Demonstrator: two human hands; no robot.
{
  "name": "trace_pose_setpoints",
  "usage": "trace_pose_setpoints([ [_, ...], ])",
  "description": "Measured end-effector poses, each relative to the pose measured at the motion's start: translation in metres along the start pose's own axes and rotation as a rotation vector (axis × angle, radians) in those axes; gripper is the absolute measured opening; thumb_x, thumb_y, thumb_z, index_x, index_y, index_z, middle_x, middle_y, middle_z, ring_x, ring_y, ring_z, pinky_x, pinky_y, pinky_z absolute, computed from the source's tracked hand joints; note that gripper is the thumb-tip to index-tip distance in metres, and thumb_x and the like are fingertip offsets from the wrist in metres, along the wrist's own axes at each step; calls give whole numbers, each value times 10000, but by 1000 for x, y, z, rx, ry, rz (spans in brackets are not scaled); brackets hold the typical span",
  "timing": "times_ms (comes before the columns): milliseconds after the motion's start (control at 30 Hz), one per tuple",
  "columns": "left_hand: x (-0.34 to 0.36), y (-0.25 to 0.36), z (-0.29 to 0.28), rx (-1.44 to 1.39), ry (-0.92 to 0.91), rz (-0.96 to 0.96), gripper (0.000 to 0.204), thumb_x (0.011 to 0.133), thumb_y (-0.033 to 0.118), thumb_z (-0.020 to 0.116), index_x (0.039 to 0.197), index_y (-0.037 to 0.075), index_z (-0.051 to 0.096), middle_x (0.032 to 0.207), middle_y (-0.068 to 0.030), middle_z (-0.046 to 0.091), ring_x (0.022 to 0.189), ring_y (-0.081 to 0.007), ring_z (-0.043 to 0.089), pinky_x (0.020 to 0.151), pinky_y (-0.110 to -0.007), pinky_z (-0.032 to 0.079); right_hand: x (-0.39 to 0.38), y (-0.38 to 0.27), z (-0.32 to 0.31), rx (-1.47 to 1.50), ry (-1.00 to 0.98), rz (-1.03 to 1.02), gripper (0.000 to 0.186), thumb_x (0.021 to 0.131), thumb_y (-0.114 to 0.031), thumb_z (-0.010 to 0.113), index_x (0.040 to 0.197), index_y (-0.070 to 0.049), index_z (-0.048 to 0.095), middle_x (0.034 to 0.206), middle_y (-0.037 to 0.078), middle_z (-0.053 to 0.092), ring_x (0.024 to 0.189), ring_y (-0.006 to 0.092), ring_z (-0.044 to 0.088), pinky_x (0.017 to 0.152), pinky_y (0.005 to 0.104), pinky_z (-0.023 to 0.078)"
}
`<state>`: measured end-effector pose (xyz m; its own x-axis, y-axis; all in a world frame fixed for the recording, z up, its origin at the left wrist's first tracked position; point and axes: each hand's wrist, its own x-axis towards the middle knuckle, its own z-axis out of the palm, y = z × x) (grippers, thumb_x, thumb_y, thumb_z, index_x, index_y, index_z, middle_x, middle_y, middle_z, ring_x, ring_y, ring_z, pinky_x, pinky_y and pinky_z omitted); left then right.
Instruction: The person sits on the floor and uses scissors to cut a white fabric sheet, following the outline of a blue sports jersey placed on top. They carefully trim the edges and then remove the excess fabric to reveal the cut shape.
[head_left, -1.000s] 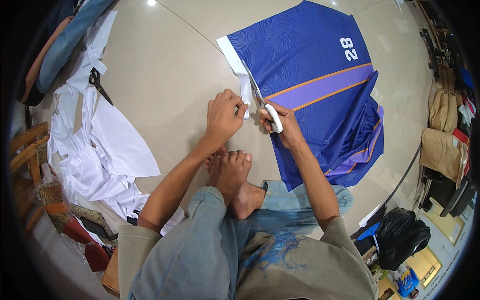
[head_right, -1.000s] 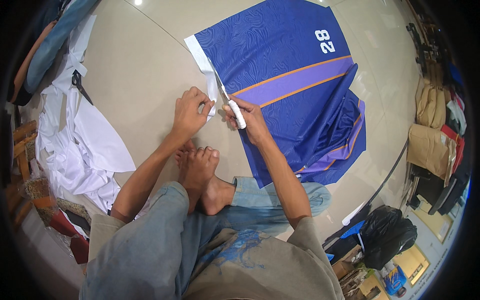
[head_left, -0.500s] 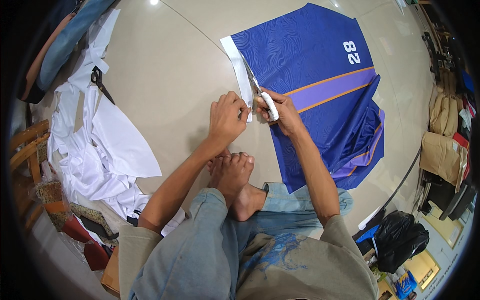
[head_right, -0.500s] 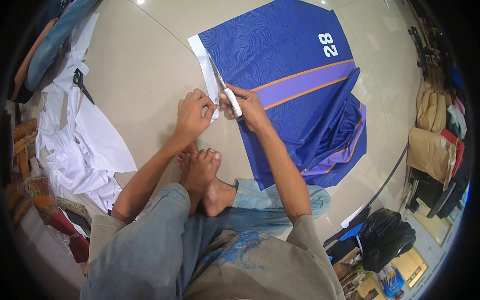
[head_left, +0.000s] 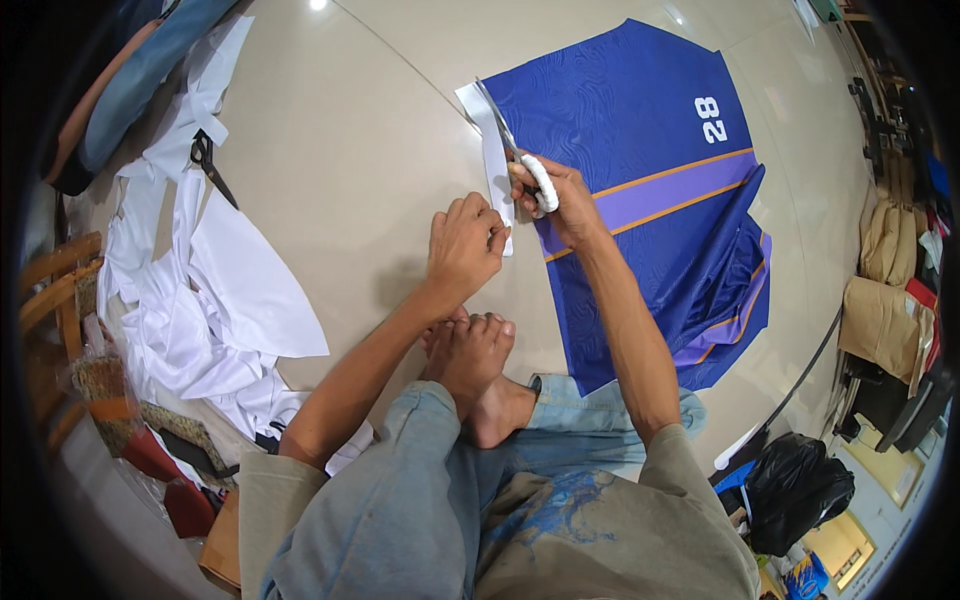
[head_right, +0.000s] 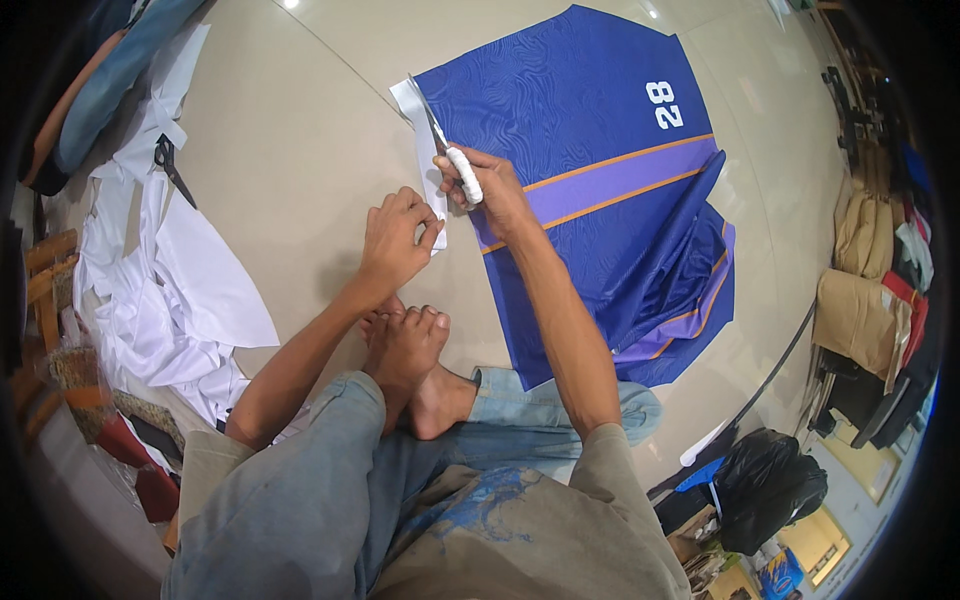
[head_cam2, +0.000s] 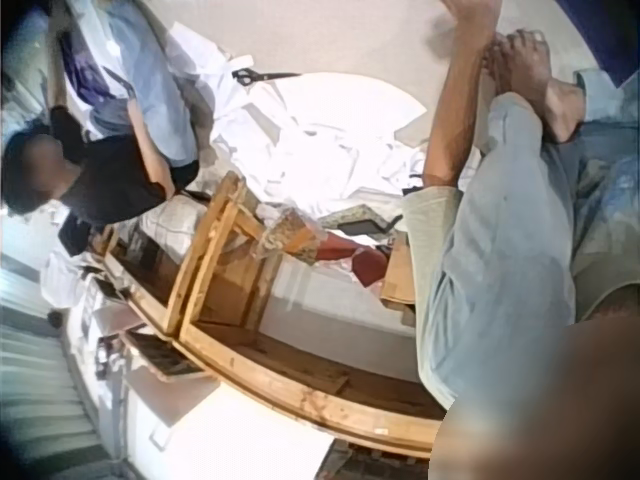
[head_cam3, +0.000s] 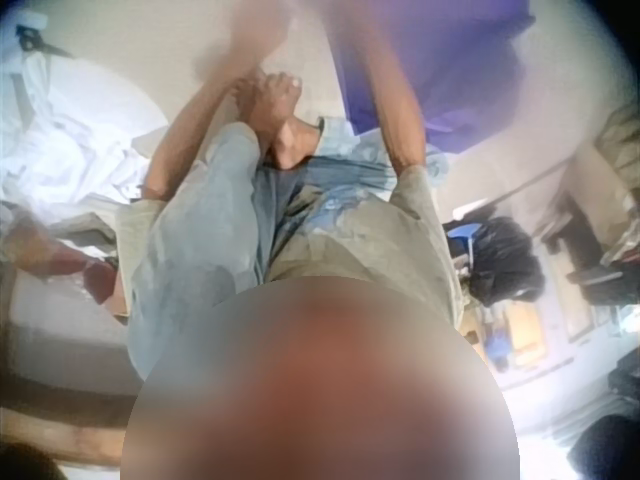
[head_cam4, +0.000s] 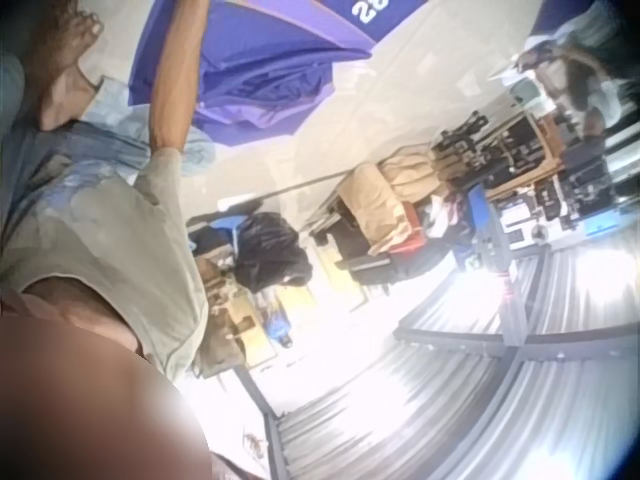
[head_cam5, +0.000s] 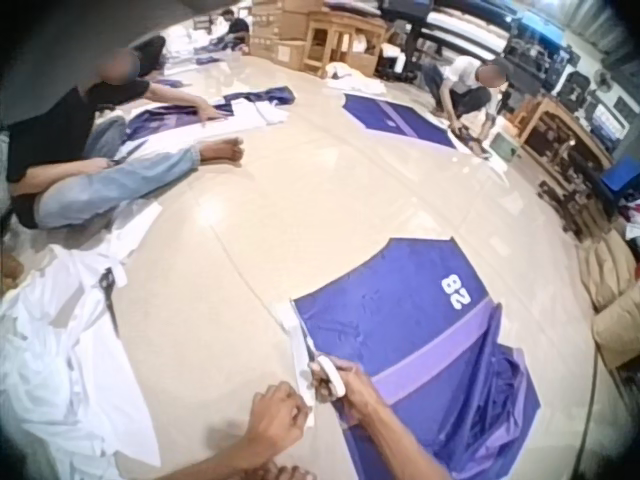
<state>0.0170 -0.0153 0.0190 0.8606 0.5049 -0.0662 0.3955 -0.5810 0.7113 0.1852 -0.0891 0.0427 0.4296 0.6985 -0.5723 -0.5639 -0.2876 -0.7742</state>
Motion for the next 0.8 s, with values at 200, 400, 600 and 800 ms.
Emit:
trace_pose_setpoints([
  [200, -2, -4, 2, 16, 2, 14, 76, 870, 149, 702, 893, 77, 702, 1010, -37, 581, 990, -241, 550, 827, -406, 371, 5, 3, 1, -10, 14, 24, 539, 864, -187, 805, 1315, 47, 624, 737, 13, 636, 589, 78, 552, 540, 217, 409],
  [400, -6, -3, -7, 57, -38, 41, 81, 849, 139, 694, 884, 67, 705, 1018, -50, 578, 1003, -242, 549, 827, -416, 387, 17, -5, 10, -43, -24, 29, 544, 872, -184, 799, 1322, 58, 613, 752, 17, 656, 603, 82, 577, 548, 228, 434],
  [600, -36, -73, -83, 171, -517, 182, 104, 828, 118, 666, 816, 25, 712, 823, -167, 629, 741, -354, 610, 676, -480, 497, 7, -3, 6, -220, 96, -73, 523, 857, -230, 809, 1263, 51, 635, 739, 20, 664, 594, 67, 564, 523, 242, 416],
  [800, -134, -305, -318, 836, 109, -333, 766, 818, 418, 726, 1472, 99, 486, 1475, -217, 502, 1395, -369, 431, 1159, -512, 325, -78, 46, 14, -674, 180, -344, 365, 842, -183, 744, 1169, -39, 667, 724, 94, 654, 648, 176, 628, 567, 340, 455],
])
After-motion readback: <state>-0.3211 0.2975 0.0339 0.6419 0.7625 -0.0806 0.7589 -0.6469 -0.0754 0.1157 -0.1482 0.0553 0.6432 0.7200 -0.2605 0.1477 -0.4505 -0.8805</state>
